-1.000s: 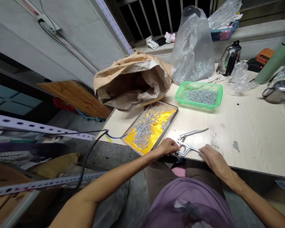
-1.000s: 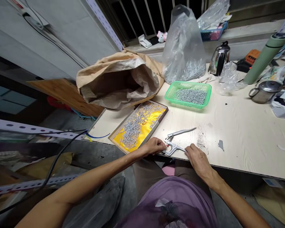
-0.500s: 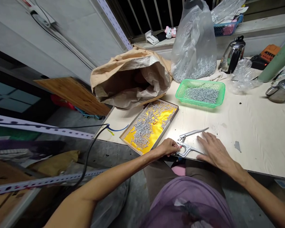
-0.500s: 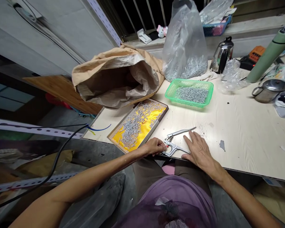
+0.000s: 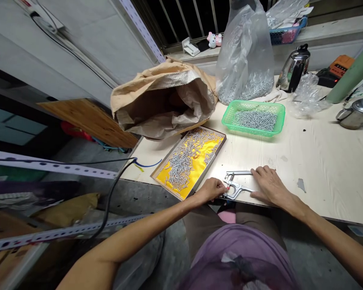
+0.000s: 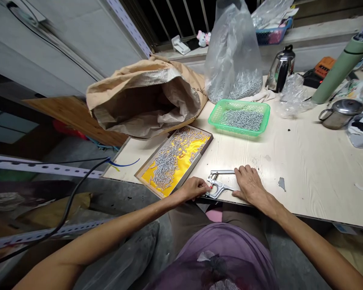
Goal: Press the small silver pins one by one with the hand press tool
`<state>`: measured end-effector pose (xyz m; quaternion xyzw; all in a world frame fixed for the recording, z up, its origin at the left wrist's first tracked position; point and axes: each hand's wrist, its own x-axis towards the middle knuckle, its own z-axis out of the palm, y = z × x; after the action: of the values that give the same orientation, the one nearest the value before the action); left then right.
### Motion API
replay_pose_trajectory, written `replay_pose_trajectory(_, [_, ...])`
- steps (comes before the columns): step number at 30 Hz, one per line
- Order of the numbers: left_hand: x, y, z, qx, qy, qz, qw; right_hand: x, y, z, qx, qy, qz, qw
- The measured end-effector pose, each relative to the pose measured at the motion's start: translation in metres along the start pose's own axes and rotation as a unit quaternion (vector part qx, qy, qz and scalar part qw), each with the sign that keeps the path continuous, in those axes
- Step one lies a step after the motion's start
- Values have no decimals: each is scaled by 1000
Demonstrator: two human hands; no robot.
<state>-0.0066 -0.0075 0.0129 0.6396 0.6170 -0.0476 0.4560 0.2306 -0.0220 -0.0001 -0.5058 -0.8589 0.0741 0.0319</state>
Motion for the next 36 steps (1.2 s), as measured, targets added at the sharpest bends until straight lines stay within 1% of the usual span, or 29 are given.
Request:
replay_pose_trajectory(1, [-3, 0, 3, 39, 48, 43, 997, -1, -1, 1, 2, 3, 1, 1000])
replay_pose_trajectory(2, [-6, 2, 6, 78, 96, 98, 987, -2, -3, 2, 4, 8, 1, 1000])
replay_pose_trajectory(3, [-7, 5, 9, 117, 133, 156, 972, -2, -4, 3, 7, 14, 0, 1000])
replay_pose_trajectory(4, [-8, 9, 13, 154, 153, 211, 953, -3, -5, 4, 9, 19, 0, 1000])
replay_pose_trajectory(6, [-3, 20, 20, 221, 150, 297, 917, -5, -6, 5, 13, 24, -1, 1000])
replay_pose_trajectory(7, [2, 27, 23, 249, 139, 327, 901, -6, -6, 5, 16, 24, -2, 1000])
replay_pose_trajectory(9, [13, 37, 25, 292, 115, 361, 878, -10, -4, 4, 24, 23, -2, 999])
replay_pose_trajectory(12, [28, 47, 24, 328, 77, 372, 865, -19, 3, 4, 36, 33, -3, 999])
replay_pose_trajectory(14, [33, 51, 22, 347, 60, 372, 859, -25, 6, 5, 37, 38, 2, 999])
replay_pose_trajectory(17, [36, 58, 19, 372, 51, 372, 849, -27, 7, 4, 32, 32, 17, 999])
replay_pose_trajectory(21, [40, 66, 16, 383, 40, 374, 844, -21, 7, 0, 21, 15, 35, 999])
replay_pose_trajectory(25, [41, 70, 15, 391, 32, 363, 845, -15, 8, -7, 9, -8, 31, 999])
replay_pose_trajectory(30, [41, 77, 19, 393, 31, 329, 858, -7, 13, -8, -4, 5, 14, 1000])
replay_pose_trajectory(34, [45, 80, 22, 392, 40, 311, 865, -1, 17, -4, 4, -3, 8, 1000])
replay_pose_trajectory(36, [47, 77, 25, 384, 57, 308, 868, -1, 19, -4, 15, 4, 12, 1000])
